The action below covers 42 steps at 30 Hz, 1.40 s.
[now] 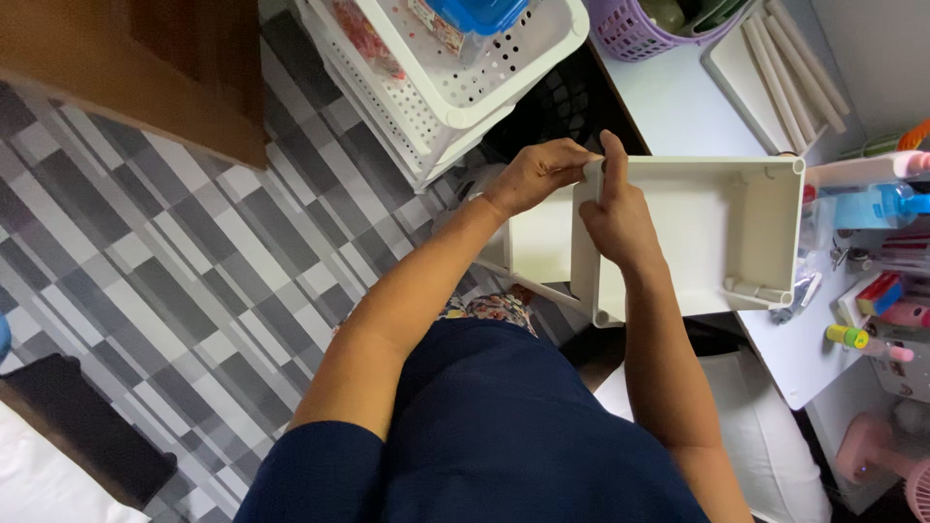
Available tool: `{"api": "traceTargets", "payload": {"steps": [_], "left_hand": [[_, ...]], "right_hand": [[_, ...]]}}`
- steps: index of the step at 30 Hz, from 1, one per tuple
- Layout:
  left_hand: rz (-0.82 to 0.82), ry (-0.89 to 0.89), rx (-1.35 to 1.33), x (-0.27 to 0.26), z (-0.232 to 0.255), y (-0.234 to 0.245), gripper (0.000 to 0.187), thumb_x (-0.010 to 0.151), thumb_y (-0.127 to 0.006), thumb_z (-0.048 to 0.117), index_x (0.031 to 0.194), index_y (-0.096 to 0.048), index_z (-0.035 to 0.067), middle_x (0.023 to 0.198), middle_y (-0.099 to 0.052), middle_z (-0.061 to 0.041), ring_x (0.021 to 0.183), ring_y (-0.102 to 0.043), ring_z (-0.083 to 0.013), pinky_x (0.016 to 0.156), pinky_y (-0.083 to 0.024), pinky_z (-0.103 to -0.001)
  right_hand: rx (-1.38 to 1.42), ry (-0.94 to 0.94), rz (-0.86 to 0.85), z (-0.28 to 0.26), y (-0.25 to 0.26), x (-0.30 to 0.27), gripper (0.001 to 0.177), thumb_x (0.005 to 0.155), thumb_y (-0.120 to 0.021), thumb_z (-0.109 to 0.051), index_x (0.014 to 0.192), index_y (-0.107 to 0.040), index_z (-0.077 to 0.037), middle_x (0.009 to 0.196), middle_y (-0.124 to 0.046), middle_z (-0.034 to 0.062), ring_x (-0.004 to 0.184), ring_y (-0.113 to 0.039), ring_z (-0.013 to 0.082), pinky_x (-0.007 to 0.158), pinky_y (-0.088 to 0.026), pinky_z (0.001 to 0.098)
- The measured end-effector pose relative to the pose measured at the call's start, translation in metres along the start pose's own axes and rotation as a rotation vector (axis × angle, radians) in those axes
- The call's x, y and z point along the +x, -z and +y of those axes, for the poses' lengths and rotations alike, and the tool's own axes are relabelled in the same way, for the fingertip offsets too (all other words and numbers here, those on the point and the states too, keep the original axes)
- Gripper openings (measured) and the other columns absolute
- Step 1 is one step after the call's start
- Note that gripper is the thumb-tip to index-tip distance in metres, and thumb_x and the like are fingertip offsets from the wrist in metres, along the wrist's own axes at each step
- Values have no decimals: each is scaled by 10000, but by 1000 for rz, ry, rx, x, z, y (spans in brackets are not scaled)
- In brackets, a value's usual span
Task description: The person assembles a small white plastic storage unit by inserting cylindrical legs into the corners of trays and stacking them. They handle multiple trays and legs, repeatedly inserting and removing parts to fit them together.
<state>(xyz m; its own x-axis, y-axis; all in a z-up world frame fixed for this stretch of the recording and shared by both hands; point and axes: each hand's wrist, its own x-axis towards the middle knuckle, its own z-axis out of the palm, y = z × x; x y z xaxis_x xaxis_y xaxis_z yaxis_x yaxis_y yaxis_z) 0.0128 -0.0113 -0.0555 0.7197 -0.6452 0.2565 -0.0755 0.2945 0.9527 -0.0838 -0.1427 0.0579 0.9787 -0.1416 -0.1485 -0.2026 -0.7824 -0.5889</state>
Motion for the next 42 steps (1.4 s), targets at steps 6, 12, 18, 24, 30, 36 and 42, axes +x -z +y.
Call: {"api": "traceTargets", "payload": {"steps": [6,12,18,24,30,36,42], "left_hand": [[1,106,-74,-3,-7,-5,221,997,-741,129,1185,-731,13,1129,-686,-50,1038,-665,-149,926,-555,-295],[58,-10,77,-16,-8,-3,346,1001,-675,219,1286,-677,22,1241,-687,-83,1167,-674,-201,1012,-537,-320],[149,81,63,-21,8,-13,452,1028,-628,367,1326,-635,27,1276,-647,-125,1229,-648,-247,1050,-529,-357],[466,142,587,-21,58,-34,575,896,-740,375,1327,-595,22,1380,-489,-227,1264,-538,-379,1035,-481,-432],[210,-248,955,-14,132,-57,523,914,-773,272,1357,-597,56,1443,-484,-185,1428,-406,-410,1181,-339,-533],[-275,-144,1005,-27,179,-134,587,867,-780,338,1355,-611,60,1366,-555,-199,1369,-448,-387,1065,-366,-536],[-254,46,1065,6,151,-230,663,858,-762,412,1390,-554,76,1290,-583,-194,1191,-599,-381,905,-509,-506]], "right_hand": [[-76,-34,3,9,-9,5,861,782,-579,30,1566,-247,-97,1111,-669,362,1013,-652,550,853,-526,555],[-47,-12,45,16,-20,10,850,809,-569,13,1580,-228,-91,1097,-674,367,982,-653,566,831,-520,577],[16,-54,83,7,-32,18,648,1051,-550,-151,1606,-217,-106,1061,-712,324,940,-695,518,764,-543,548],[291,14,-22,1,3,-10,869,946,-688,-195,1614,-140,-111,1166,-689,241,921,-743,322,713,-592,398],[510,231,419,79,99,-85,395,1130,-616,55,1503,-553,-60,1351,-617,138,1145,-651,198,977,-549,284],[878,41,705,221,123,-114,401,975,-543,116,1336,-656,-16,1152,-686,95,971,-680,164,775,-547,273],[817,-165,214,312,48,-84,562,753,-615,60,1306,-639,-35,1043,-668,39,951,-649,170,872,-546,319]]}}
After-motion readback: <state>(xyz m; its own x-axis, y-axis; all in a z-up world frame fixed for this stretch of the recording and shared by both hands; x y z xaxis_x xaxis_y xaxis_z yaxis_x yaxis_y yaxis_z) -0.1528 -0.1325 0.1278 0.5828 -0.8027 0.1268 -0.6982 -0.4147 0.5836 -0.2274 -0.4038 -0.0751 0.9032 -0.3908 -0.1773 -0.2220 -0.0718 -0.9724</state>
